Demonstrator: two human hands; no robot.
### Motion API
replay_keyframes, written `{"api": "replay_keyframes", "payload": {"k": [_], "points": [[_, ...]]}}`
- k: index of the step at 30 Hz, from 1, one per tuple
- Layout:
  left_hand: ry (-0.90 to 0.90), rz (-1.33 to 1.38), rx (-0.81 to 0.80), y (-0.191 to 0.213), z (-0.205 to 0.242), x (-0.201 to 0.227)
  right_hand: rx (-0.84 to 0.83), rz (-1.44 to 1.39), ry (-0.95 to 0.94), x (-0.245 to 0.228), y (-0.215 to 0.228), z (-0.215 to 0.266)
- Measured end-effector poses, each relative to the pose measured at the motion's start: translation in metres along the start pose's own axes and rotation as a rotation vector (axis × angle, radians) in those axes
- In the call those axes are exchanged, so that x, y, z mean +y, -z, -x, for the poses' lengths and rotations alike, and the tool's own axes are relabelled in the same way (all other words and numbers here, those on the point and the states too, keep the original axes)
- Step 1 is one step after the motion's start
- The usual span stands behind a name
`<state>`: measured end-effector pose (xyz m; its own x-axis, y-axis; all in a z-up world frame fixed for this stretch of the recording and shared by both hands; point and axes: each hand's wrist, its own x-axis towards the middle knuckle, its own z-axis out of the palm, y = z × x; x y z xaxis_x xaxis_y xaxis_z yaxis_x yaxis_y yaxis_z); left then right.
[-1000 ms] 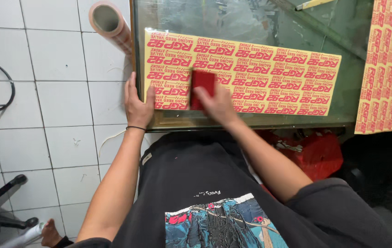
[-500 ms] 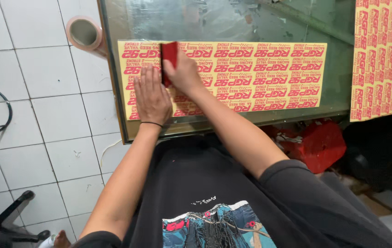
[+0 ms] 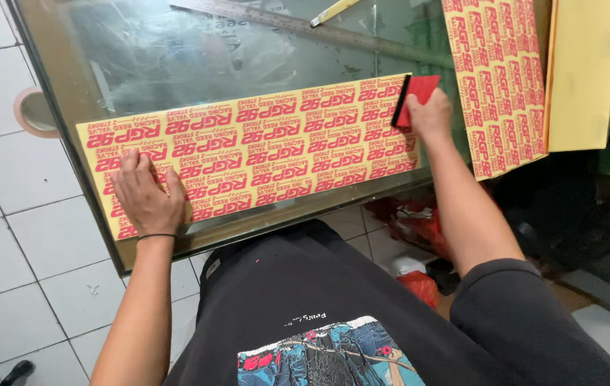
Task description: The person cuts a sheet of red and yellow stickers on a glass table using a utility knife and a metal ruler. They smooth the sticker sheet with a red squeegee, measure and cut the sheet into strips, and then peel off the backing paper from the cut sections.
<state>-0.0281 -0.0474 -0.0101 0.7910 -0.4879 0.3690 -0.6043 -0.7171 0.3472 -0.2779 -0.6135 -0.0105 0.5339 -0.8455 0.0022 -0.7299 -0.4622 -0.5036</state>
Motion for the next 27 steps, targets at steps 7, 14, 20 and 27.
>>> {"api": "replay_keyframes", "payload": {"k": [7,14,20,27], "points": [[0.015,0.089,-0.048,-0.040,-0.015,0.136,-0.032,-0.032,-0.060,-0.073,0.028,0.048],[-0.130,0.021,-0.138,-0.077,-0.009,0.210,-0.389,-0.164,0.135,-0.127,-0.013,0.175],[-0.161,-0.096,-0.035,-0.079,-0.008,0.215,-0.028,0.036,-0.188,0.076,0.064,0.112],[-0.149,-0.105,-0.012,-0.080,-0.011,0.217,0.082,0.077,-0.006,-0.022,0.059,0.084]]}}
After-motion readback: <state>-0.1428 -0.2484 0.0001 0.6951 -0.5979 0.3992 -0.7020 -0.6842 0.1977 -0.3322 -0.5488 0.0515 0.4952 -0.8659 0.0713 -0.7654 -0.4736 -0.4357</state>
